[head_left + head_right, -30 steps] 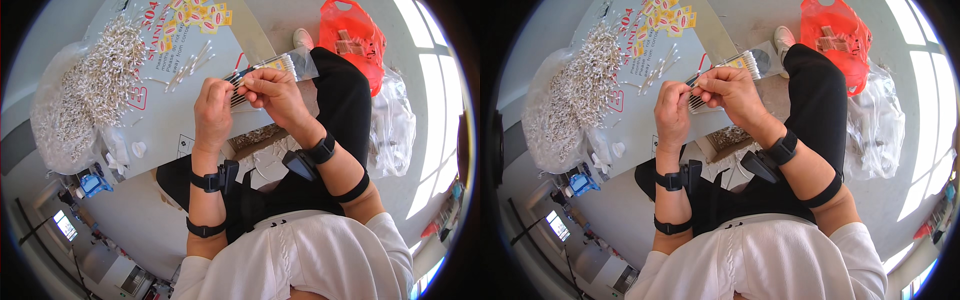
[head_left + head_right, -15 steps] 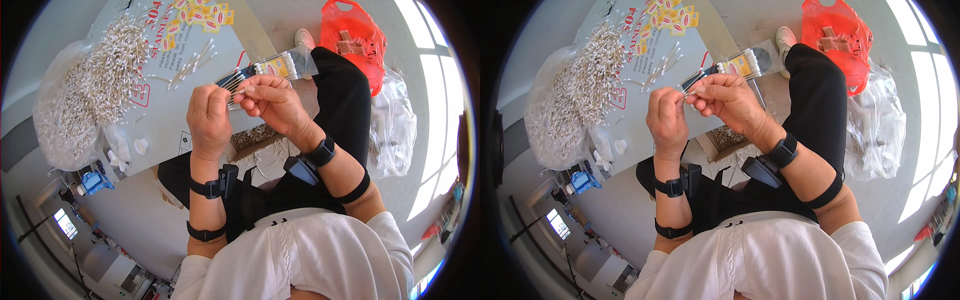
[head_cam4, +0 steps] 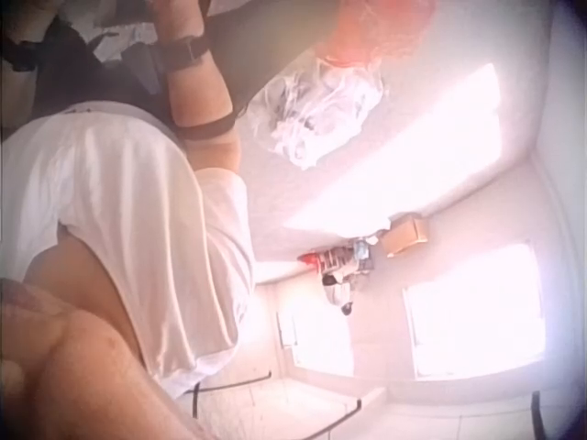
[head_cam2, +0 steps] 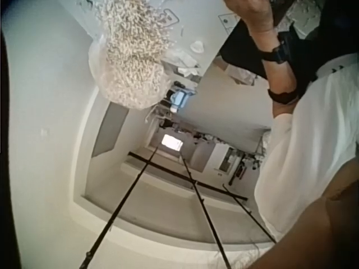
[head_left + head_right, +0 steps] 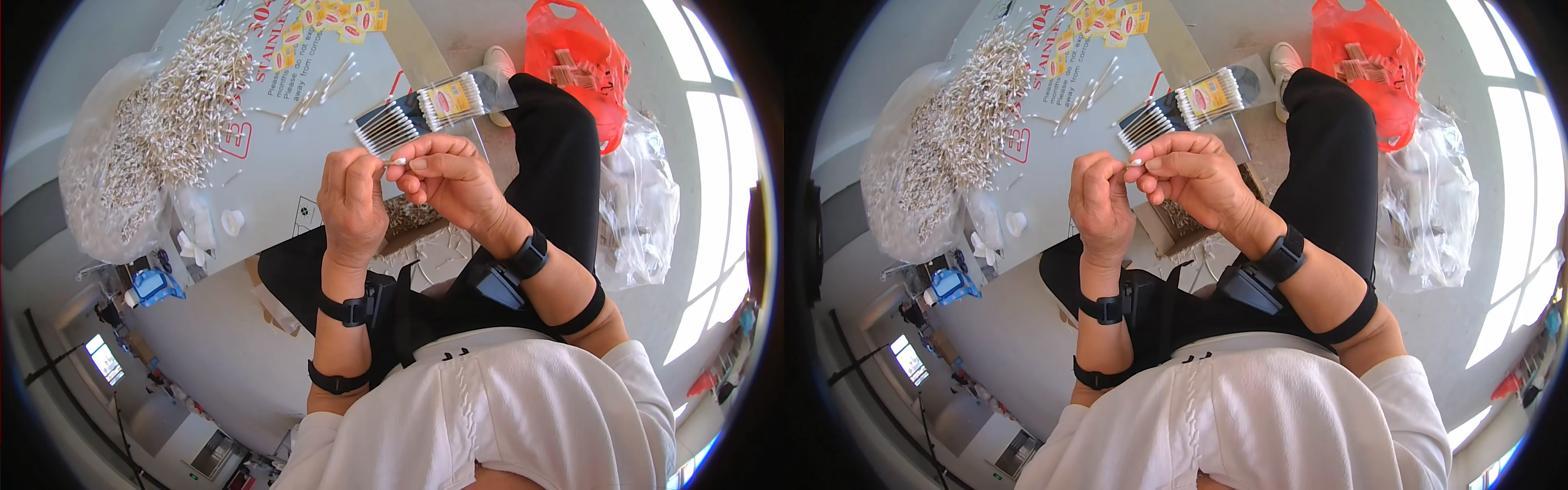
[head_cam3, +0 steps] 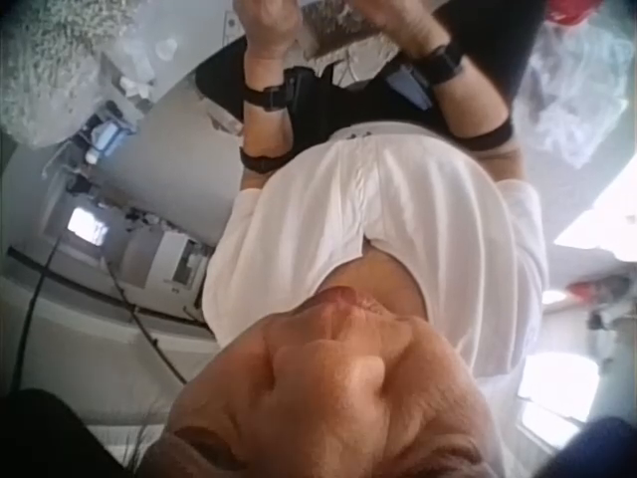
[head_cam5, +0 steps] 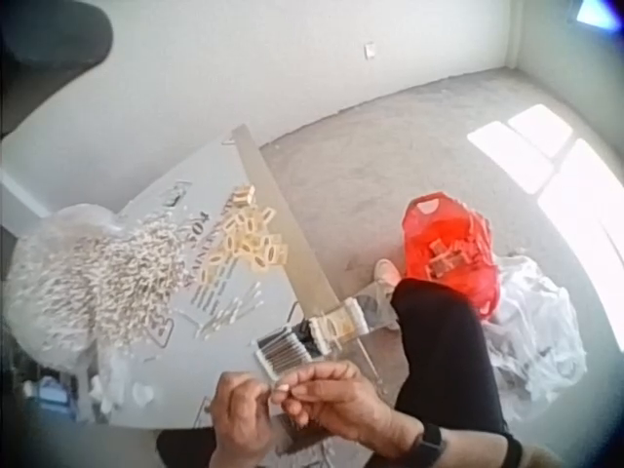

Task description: Manually sorting and placing cotton swabs into a small plastic bag at a workstation.

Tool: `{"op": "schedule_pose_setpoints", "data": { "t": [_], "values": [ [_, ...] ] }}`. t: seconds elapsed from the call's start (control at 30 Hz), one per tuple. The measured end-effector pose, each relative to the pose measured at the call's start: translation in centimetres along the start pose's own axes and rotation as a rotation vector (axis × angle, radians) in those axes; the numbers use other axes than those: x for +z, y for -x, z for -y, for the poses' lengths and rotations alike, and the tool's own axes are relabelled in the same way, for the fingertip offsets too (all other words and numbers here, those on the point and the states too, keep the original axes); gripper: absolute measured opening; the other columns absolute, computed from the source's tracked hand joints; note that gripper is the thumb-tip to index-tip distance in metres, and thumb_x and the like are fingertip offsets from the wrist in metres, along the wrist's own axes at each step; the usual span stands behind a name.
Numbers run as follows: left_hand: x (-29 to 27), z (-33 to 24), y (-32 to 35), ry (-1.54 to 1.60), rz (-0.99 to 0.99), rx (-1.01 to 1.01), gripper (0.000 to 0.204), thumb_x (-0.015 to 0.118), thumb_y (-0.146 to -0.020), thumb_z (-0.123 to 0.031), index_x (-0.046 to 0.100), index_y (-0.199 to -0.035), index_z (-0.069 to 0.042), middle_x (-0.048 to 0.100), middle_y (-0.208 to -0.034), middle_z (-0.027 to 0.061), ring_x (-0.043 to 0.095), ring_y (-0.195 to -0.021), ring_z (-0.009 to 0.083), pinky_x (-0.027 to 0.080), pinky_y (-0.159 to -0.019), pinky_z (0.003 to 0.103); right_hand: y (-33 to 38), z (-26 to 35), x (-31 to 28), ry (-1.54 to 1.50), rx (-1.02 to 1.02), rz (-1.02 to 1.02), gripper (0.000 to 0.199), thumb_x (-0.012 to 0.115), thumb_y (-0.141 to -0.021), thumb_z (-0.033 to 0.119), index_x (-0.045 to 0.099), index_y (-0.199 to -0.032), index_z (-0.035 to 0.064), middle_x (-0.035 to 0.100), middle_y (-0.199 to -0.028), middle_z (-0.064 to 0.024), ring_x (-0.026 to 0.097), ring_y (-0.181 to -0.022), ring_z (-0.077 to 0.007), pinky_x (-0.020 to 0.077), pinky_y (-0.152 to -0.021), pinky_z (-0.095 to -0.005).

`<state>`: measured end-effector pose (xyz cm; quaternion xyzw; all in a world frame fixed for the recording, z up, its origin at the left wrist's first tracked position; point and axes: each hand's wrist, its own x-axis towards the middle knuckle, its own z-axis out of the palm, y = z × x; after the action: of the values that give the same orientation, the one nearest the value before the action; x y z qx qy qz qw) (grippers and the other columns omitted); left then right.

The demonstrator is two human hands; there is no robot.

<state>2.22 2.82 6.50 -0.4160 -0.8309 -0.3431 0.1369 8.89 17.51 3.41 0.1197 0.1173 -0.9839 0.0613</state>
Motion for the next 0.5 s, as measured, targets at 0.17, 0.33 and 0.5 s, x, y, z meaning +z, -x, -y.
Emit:
{"op": "schedule_pose_setpoints", "data": {
  "t": [0.17, 0.33, 0.5],
  "values": [
    [-0.4, -0.3, 1.0, 0.026, 0.148, -0.005, 0.02, 0.064, -0.077, 0.01, 0.056, -0.091, -0.002, 0.056, -0.087, 0.0125, 0.058, -0.076, 0.0301, 0.049, -0.064, 0.038, 0.5, 1.4, -0.6, 0.342, -0.044, -0.136, 0.011, 0.062, -0.092, 0.007, 0.068, -0.091, -0.003, 0.069, -0.08, -0.0117, 0.059, -0.059, -0.0089, 0.043, -0.048, -0.0192],
    [-0.1, -0.3, 4.4, -0.001, 0.552, -0.077, 0.014, 0.066, -0.074, 0.0, 0.054, -0.082, -0.003, 0.053, -0.082, 0.0119, 0.057, -0.078, 0.0312, 0.048, -0.07, 0.04, 0.0, 3.0, -2.4, 0.254, -0.211, -0.364, 0.014, 0.062, -0.093, 0.009, 0.067, -0.086, -0.0016, 0.062, -0.07, -0.0043, 0.047, -0.052, -0.0053, 0.0315, -0.044, -0.0193],
    [0.7, 0.3, 5.7, 0.014, 0.569, -0.121, 0.021, 0.073, -0.072, 0.001, 0.054, -0.082, -0.003, 0.055, -0.082, 0.0119, 0.058, -0.074, 0.0322, 0.048, -0.065, 0.041, -0.4, 2.9, -3.6, 0.284, -0.224, -0.418, 0.013, 0.062, -0.093, 0.01, 0.066, -0.088, -0.0013, 0.062, -0.07, -0.0039, 0.048, -0.052, -0.0048, 0.0308, -0.045, -0.0187]
  ]
}}
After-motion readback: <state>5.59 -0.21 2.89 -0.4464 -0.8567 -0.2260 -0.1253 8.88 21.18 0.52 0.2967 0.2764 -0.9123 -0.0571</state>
